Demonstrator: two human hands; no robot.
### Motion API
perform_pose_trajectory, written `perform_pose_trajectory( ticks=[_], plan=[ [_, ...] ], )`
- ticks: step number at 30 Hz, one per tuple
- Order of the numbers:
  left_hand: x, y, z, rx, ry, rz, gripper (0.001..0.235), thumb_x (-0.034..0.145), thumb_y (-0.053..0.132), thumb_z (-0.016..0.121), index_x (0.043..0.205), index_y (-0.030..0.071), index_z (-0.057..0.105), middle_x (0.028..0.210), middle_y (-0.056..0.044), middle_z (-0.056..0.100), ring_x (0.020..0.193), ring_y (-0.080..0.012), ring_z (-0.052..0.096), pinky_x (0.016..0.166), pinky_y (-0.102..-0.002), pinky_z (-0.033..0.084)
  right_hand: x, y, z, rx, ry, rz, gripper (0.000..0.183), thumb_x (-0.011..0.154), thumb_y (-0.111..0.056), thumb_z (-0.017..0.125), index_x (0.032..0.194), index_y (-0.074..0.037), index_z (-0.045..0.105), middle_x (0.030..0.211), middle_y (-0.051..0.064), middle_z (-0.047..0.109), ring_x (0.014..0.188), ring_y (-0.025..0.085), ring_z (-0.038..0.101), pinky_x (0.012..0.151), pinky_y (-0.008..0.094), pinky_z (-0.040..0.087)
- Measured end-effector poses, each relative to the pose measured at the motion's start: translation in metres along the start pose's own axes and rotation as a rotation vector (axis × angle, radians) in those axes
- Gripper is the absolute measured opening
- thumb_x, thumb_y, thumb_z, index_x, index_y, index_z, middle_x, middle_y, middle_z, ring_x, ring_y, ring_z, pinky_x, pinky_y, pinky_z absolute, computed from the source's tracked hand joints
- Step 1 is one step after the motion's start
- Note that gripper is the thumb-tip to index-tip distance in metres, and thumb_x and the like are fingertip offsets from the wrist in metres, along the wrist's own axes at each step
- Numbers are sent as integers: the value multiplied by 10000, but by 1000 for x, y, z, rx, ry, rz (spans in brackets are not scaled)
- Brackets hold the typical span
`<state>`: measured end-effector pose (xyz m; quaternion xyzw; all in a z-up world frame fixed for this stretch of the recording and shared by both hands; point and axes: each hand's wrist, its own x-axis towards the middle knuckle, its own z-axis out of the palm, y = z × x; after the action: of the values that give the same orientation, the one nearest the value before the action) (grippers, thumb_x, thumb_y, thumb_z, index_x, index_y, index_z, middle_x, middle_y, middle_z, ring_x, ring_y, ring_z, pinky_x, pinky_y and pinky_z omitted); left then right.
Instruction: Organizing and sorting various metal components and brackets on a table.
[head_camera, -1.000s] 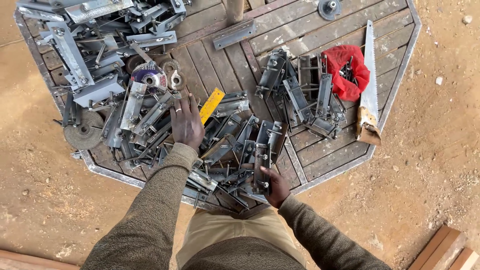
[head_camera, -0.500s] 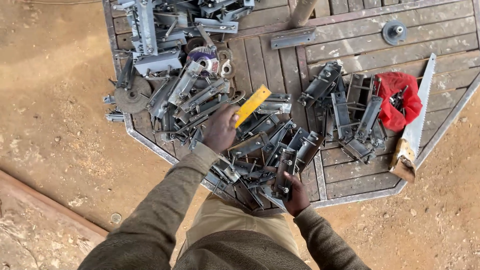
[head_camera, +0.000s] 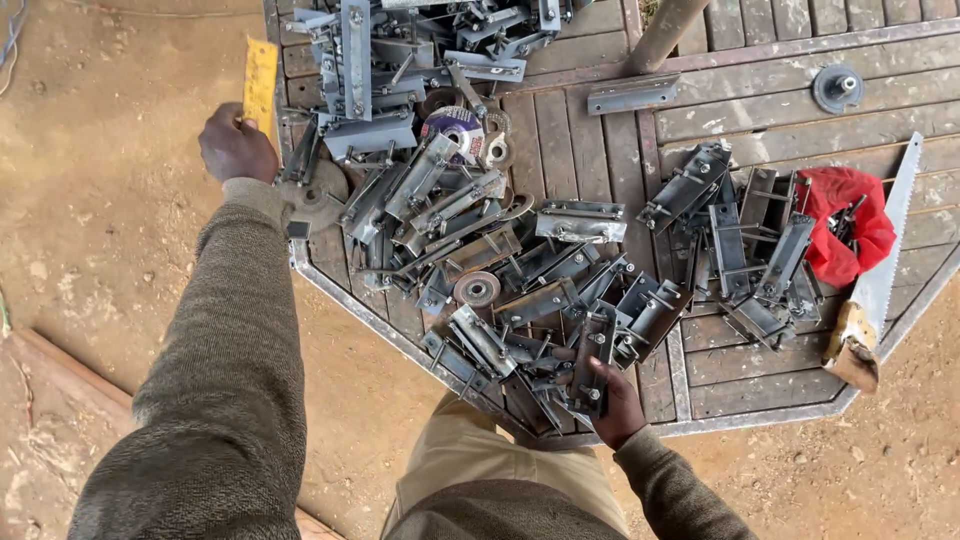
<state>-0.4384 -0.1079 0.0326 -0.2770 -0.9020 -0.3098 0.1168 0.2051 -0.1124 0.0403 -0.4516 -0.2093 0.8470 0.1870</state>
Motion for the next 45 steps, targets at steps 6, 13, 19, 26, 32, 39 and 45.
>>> perform_pose_trajectory(
  ticks=[6, 13, 19, 26, 32, 39, 45],
  plan=[
    [-2, -40, 52, -369, -516, -271, 303, 904, -52, 583, 1084, 112, 763, 1152, -122, 760, 982, -253, 708, 687, -336, 617, -6, 16, 17, -55, 17, 36, 590, 874, -343, 563, 1349, 6, 580, 1151, 214, 722, 718, 231, 654, 509, 346, 512],
    [-16, -40, 66, -461, -588, -130, 216, 950, 36, 618, 1113, 120, 731, 1104, -61, 751, 996, -220, 681, 847, -366, 562, -10, 65, -12, -507, -37, -233, 131, 932, 1, 583, 1048, 24, 640, 988, 199, 816, 894, 289, 821, 863, 405, 694],
    [-26, -34, 69, -393, -537, -119, 279, 955, 120, 661, 1225, 68, 707, 1177, -132, 739, 1029, -270, 685, 834, -397, 582, -26, 33, 56, -70, 126, 104, 581, 897, -399, 549, 1276, 20, 682, 843, 192, 745, 680, 264, 665, 565, 362, 492],
    [-59, -6, 53, -263, -178, -21, 279, 960, 166, 766, 1205, 77, 664, 1159, -174, 618, 1082, -440, 650, 929, -548, 533, -27, 8, 83, 173, 299, 106, 385, 864, -358, 681, 1032, -12, 693, 788, 248, 723, 641, 308, 703, 515, 390, 529],
    [-139, 159, 40, -368, 89, 307, 294, 1040, 350, 591, 1259, 154, 608, 1356, -162, 481, 1245, -384, 551, 1002, -539, 516, -11, 14, 58, 155, 270, 37, 474, 869, -364, 653, 1170, 0, 690, 891, 229, 750, 688, 286, 717, 567, 361, 557],
    [-259, 291, 98, -484, -660, 908, 475, 913, 305, 712, 1330, 151, 544, 1109, -143, 632, 953, -399, 697, 811, -538, 573, -5, 36, 10, 148, 281, 32, 477, 858, -400, 662, 1154, -28, 703, 823, 210, 745, 644, 283, 708, 531, 375, 546],
    [-281, 326, 118, 5, -1019, 994, 588, 766, 452, 816, 1157, 60, 617, 1168, -174, 627, 1074, -386, 667, 939, -527, 490, -27, 9, 38, 222, 362, -26, 429, 834, -304, 714, 1196, -75, 691, 824, 169, 734, 621, 267, 704, 507, 371, 570]
  ],
)
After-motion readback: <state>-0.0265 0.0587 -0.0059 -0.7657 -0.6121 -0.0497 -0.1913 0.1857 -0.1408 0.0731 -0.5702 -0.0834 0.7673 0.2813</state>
